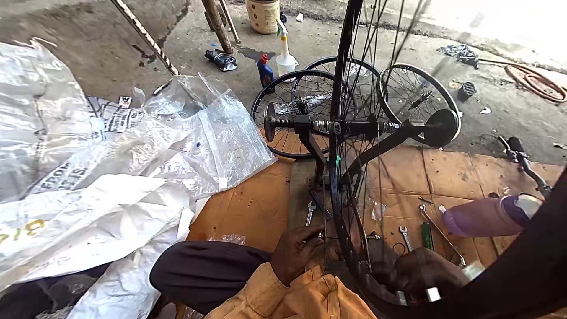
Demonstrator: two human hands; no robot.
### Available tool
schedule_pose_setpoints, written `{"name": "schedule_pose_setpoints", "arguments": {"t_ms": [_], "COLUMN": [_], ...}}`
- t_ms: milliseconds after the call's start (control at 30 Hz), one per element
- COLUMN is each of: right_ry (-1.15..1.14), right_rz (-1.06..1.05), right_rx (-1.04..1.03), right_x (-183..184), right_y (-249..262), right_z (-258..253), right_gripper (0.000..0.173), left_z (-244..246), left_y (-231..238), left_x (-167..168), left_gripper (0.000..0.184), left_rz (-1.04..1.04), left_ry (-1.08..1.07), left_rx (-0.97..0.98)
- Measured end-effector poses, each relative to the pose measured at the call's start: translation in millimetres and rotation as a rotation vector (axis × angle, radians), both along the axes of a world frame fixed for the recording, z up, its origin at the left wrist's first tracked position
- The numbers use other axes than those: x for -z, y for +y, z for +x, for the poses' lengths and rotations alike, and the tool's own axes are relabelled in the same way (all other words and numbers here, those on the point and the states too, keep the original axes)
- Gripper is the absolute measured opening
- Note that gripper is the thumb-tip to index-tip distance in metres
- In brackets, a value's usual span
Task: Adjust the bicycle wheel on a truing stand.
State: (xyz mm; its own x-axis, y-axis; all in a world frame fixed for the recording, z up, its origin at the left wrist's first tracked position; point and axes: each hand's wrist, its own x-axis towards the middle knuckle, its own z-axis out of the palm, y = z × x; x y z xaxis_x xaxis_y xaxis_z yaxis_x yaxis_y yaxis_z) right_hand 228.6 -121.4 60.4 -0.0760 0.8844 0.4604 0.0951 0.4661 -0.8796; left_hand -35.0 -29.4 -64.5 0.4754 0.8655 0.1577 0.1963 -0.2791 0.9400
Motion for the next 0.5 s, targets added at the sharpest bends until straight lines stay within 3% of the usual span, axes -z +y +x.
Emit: {"name": "schedule_pose_setpoints", "arguments": {"t_ms": [200,500], "right_ry": [-0.025,-0.048], "right_rz": [0.019,0.004], "right_rx": [-0.018,0.000], "right_x": [2.2,2.0], "right_y": [-3.9,-3.0], "right_z": [-4.9,-4.4], "right_gripper": [0.025,0.029], "left_z": [0.1,0.1], "left_y": [-0.6,-1.4], "left_x": [-0.5,-1.9], "left_gripper": [0.024,0.025], "left_rz": [0.004,0.000], "left_ry": [-0.007,-0.002], "left_rx": [-0.010,-0.013]}}
